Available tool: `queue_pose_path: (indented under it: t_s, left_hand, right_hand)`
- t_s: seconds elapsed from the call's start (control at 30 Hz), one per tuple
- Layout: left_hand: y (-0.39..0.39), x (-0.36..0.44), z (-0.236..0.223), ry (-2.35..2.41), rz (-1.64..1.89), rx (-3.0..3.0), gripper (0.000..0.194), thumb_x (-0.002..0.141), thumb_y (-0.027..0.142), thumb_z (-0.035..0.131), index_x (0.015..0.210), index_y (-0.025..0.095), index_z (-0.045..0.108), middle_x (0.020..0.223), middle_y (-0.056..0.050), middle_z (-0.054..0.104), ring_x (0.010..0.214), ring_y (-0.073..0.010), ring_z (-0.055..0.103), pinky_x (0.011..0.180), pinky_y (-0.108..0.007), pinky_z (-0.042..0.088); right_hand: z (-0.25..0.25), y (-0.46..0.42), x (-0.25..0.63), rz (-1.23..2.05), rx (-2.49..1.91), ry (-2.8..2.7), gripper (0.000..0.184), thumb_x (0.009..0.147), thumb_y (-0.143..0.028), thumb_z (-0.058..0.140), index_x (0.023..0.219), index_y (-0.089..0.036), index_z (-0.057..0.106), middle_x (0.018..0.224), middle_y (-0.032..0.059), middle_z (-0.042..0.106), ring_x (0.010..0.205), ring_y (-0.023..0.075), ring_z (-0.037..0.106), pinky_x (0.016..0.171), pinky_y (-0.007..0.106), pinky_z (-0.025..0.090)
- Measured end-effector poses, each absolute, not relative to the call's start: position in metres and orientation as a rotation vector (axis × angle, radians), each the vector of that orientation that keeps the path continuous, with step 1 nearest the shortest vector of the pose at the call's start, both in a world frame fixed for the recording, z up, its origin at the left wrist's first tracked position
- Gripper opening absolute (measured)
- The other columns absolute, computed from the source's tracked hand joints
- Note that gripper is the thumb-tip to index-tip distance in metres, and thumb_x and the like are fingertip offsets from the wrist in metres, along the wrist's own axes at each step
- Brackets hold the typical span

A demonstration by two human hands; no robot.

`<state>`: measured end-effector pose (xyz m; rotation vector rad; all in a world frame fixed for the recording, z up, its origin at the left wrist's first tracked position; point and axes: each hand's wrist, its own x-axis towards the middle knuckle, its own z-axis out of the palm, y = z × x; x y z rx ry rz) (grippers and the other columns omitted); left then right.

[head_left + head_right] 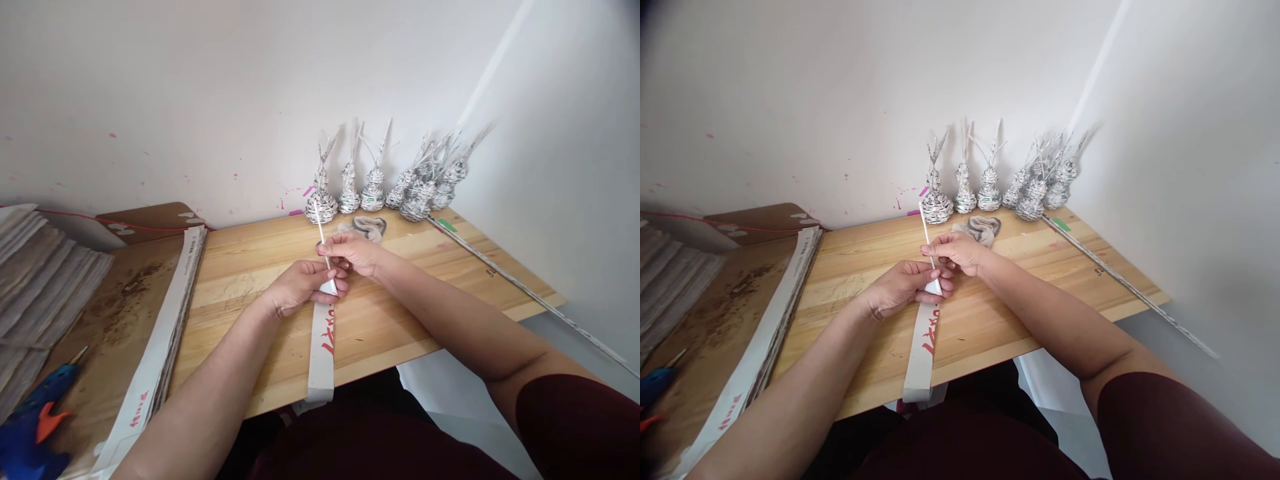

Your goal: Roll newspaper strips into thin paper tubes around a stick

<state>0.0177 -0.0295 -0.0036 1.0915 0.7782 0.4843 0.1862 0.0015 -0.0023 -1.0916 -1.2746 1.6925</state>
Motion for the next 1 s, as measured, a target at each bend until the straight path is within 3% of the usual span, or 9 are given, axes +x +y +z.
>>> queue_pose_path:
  t_s: [0.23,0.47,0.8,1.0]
  left_hand:
    - [-0.028,0.015,-0.006,0.748,0.494,1.082,0.036,0.078,0.039,0.069,0.101,0.011,0.069,0.092,-0.016,0.071,0.087,-0.0229,0.068,0.081,-0.041,0.053]
    - [-0.027,0.017,-0.008,0.768,0.475,1.085,0.036,0.077,0.038,0.07,0.101,0.011,0.068,0.093,-0.015,0.071,0.086,-0.0216,0.068,0.082,-0.04,0.053]
    - [-0.028,0.017,-0.008,0.762,0.44,1.068,0.038,0.076,0.037,0.072,0.102,0.01,0.067,0.093,-0.015,0.071,0.086,-0.0218,0.068,0.082,-0.04,0.053]
    - [-0.028,0.015,-0.007,0.756,0.415,1.072,0.038,0.077,0.038,0.07,0.103,0.01,0.067,0.096,-0.016,0.071,0.088,-0.0238,0.068,0.081,-0.041,0.053]
  right_hand:
    - [-0.004,0.006,0.198,1.791,-0.966,-1.41,0.038,0.075,-0.041,0.071,0.099,-0.012,0.07,0.056,-0.0016,0.056,0.045,0.006,0.045,0.038,0.018,0.026]
    - [0.001,0.003,0.193,1.674,-1.064,-1.328,0.03,0.067,-0.037,0.076,0.08,-0.011,0.071,0.054,-0.0036,0.051,0.044,0.0039,0.036,0.036,0.018,0.019]
    - [0.005,0.0,0.189,1.571,-1.128,-1.304,0.033,0.061,-0.04,0.08,0.072,-0.012,0.066,0.05,-0.0055,0.045,0.043,0.0035,0.032,0.036,0.018,0.015]
    - [0.003,0.001,0.19,1.588,-1.084,-1.276,0.034,0.061,-0.041,0.081,0.071,-0.012,0.066,0.056,-0.0038,0.047,0.049,0.0048,0.037,0.036,0.017,0.018]
